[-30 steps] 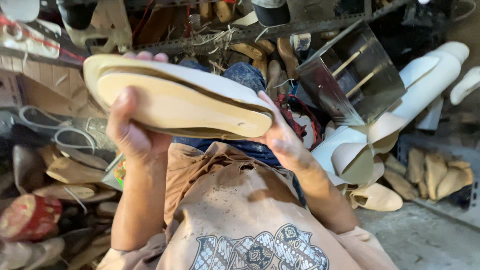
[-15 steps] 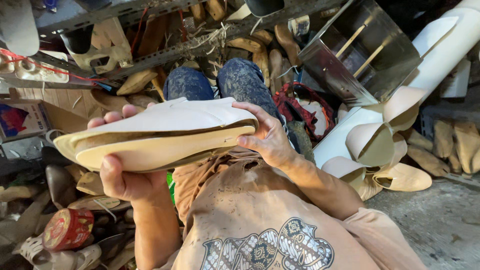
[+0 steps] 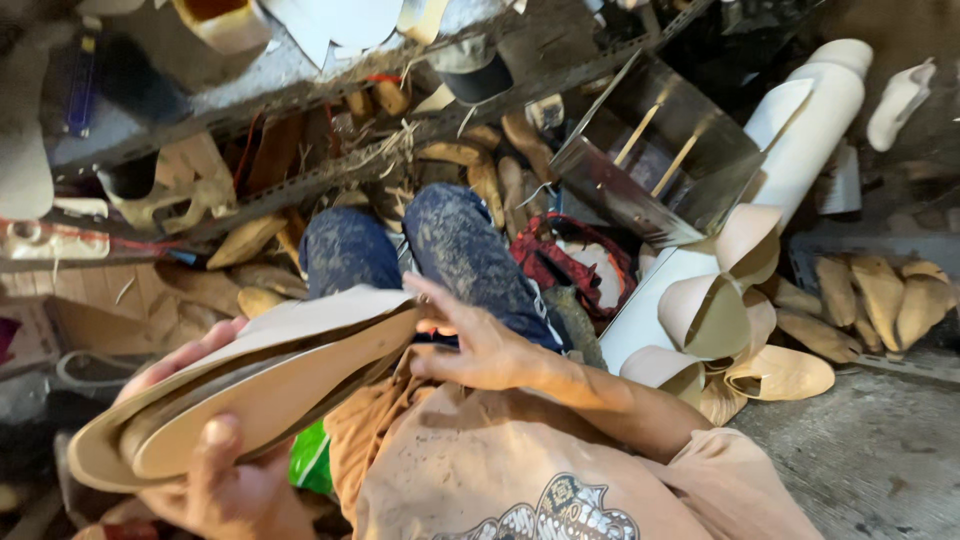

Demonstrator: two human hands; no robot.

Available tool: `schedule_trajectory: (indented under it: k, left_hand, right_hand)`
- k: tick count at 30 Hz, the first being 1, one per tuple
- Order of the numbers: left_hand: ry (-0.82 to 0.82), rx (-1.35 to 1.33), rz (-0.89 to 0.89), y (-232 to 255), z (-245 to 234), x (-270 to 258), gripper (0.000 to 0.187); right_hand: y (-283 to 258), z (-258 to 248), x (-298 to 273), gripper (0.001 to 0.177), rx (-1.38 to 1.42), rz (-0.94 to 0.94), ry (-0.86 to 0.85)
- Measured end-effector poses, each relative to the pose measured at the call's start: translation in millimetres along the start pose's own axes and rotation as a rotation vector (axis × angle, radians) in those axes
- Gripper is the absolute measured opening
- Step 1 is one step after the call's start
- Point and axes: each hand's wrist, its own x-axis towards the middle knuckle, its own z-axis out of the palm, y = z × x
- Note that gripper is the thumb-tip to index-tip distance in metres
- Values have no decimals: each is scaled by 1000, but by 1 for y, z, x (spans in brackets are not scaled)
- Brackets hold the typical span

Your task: The person assembles a shoe by pressing a cream-colored upper onto a brown sole and then uses pliers to pull and secure the edges of the upper around the sole.

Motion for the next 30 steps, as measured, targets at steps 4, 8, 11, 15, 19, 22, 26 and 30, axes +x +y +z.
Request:
schedule_trajectory:
  k: [4,8,11,15,19,22,26,30]
  left_hand:
    - [3,164,-77,12,-12,11,51]
    - [-115,195,-86,-12,-16,20,46]
    - [-119,278,-189,-8,-2,29,47]
    - [-103,234,-152,-36,1,30,49]
    - [-115,327,-270,-37,-4,39,50]
    - [-132,355,-215,-40,-7,45,54]
    - [-111,323,-301,-52,-9,46,56]
    - [-84,283,-182,-38,5,48,56]
  right_hand:
    - [0,-70,18,57,-468,-405,61]
    - [4,-197,66,32,-815,-490,549]
    - [-10,-280,105,41,-1098,-403,784]
    - [-35,-338,156,88,-1411,-89,934]
    - [-36,-361,180,90,-1626,-121,954]
    - [-46,-367,184,75,-1341,124,921]
    - [-62,-376,174,43,-1536,75,823]
    - [-79,-385,172,41,-1644,169,801]
